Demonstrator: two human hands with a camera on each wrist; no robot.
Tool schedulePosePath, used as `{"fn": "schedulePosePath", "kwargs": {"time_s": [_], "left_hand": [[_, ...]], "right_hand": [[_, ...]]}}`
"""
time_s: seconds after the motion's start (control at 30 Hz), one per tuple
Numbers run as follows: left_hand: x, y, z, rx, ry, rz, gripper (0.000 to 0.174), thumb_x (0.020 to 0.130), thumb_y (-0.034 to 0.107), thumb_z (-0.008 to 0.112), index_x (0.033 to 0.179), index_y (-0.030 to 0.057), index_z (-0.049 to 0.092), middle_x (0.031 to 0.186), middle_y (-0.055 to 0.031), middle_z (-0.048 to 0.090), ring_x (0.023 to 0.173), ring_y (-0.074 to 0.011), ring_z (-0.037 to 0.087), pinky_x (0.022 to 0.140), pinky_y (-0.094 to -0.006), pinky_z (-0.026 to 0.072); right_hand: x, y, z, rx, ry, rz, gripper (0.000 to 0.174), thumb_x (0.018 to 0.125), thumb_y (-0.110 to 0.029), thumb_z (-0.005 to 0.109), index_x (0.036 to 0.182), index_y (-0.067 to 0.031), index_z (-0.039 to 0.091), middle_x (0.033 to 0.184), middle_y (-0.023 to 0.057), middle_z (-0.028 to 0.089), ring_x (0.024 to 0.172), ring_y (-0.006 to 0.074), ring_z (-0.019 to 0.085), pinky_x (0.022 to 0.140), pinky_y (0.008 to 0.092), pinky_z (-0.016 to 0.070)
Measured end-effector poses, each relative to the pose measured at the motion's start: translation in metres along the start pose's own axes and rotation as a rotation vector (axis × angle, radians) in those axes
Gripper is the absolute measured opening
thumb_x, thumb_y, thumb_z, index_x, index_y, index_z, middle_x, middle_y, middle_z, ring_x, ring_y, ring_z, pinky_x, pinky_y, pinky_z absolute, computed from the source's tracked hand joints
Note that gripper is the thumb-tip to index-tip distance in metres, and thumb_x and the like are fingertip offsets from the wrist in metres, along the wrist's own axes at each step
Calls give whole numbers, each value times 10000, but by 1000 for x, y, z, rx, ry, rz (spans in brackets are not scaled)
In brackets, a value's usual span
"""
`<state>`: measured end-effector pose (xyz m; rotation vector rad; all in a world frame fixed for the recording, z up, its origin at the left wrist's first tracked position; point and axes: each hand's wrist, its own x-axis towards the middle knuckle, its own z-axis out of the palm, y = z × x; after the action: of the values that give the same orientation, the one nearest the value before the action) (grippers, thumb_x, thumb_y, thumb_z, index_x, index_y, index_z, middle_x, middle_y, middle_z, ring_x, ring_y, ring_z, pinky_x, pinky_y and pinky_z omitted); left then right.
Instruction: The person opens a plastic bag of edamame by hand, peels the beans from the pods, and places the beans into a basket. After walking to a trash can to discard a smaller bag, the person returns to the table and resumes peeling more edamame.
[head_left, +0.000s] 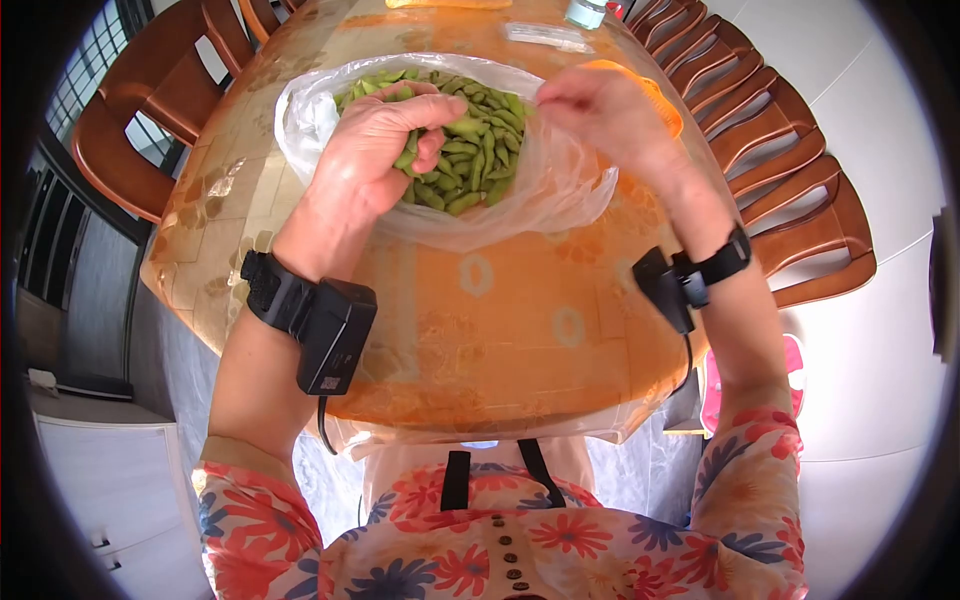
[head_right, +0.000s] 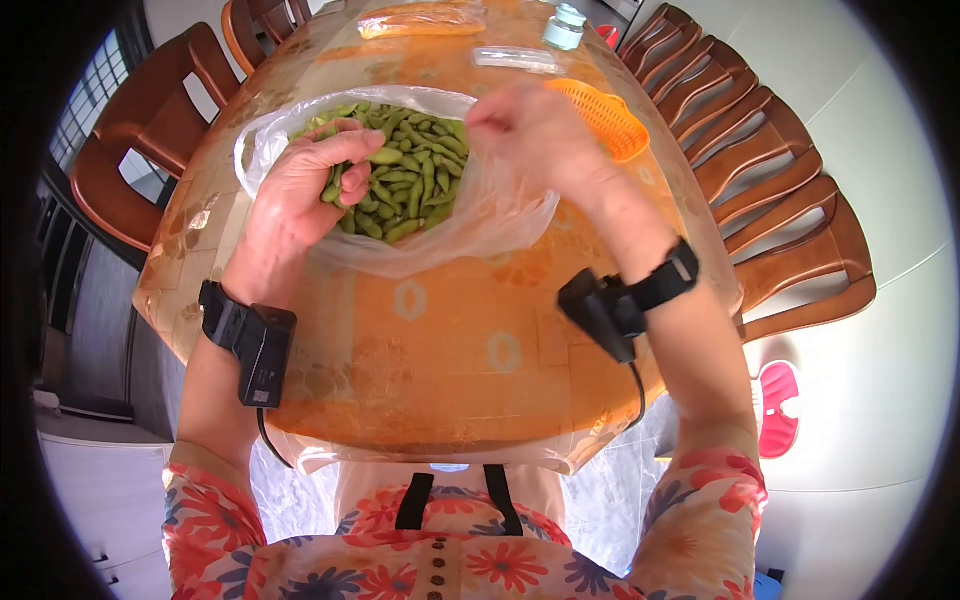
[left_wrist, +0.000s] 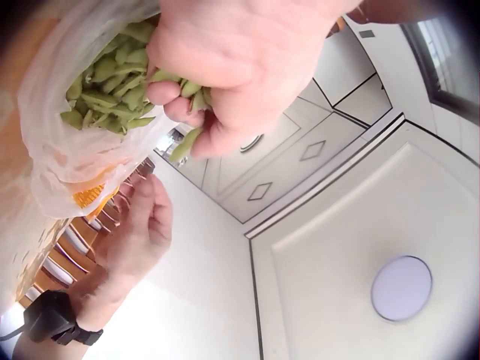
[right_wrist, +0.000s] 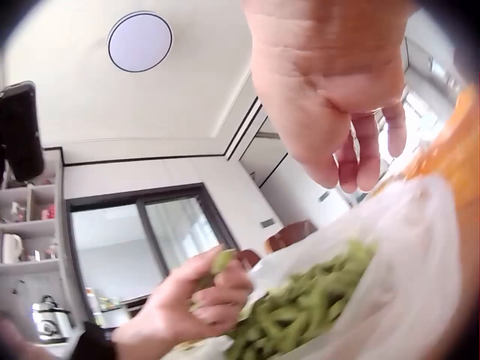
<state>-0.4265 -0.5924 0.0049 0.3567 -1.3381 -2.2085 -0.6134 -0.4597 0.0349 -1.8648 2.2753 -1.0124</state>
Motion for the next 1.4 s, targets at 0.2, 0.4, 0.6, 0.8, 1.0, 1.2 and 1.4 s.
{"fn": "schedulePosePath", "kwargs": {"time_s": [0.2,0.4,0.6,0.8,1.0,1.2,1.4], "left_hand": [[6,-2,-8,-168,7,-37,253,634,-64,535,866,32,506,721,-46,528,571,-156,500,489,-289,381],[-1,2,5,-102,-5,-116,203,664,-51,537,843,44,521,769,-82,576,621,-177,547,535,-298,429],[1,-5,7,394,-30,94,115,761,-9,614,867,32,601,832,-44,581,590,-83,510,463,-227,395],[0,-23,17,641,-189,527,127,756,-6,620,880,14,636,727,6,556,615,-70,498,624,-215,445],[-1,-25,18,587,-90,448,91,747,33,640,837,20,633,692,2,583,627,-66,511,604,-216,442],[-4,-23,18,1004,123,493,117,707,99,659,787,26,615,662,-78,600,567,-154,557,573,-274,462],[-5,-26,20,1191,95,762,121,666,38,651,772,32,593,730,-114,601,666,-282,588,600,-326,472]], "right_hand": [[-1,-8,35,-272,-48,-5,138,776,-142,624,839,-21,609,672,18,582,644,95,558,601,246,449],[-1,-7,16,443,15,210,135,778,-147,593,815,-19,612,717,50,618,642,141,575,568,260,442],[-11,2,19,1139,-118,437,131,830,-159,578,894,-46,595,759,11,605,618,85,547,531,225,433],[-23,-2,42,1468,-381,402,162,859,-200,546,897,-49,589,734,13,594,606,90,545,526,223,432],[-28,-15,42,1170,-200,386,170,859,-206,554,892,-44,593,720,12,588,588,74,535,477,205,414],[-32,-20,41,1049,-59,335,185,830,-218,596,863,-37,605,731,13,599,580,57,521,461,187,405],[-33,-22,45,1035,-31,399,188,829,-216,593,839,-29,604,720,13,593,578,58,519,459,186,405]]}}
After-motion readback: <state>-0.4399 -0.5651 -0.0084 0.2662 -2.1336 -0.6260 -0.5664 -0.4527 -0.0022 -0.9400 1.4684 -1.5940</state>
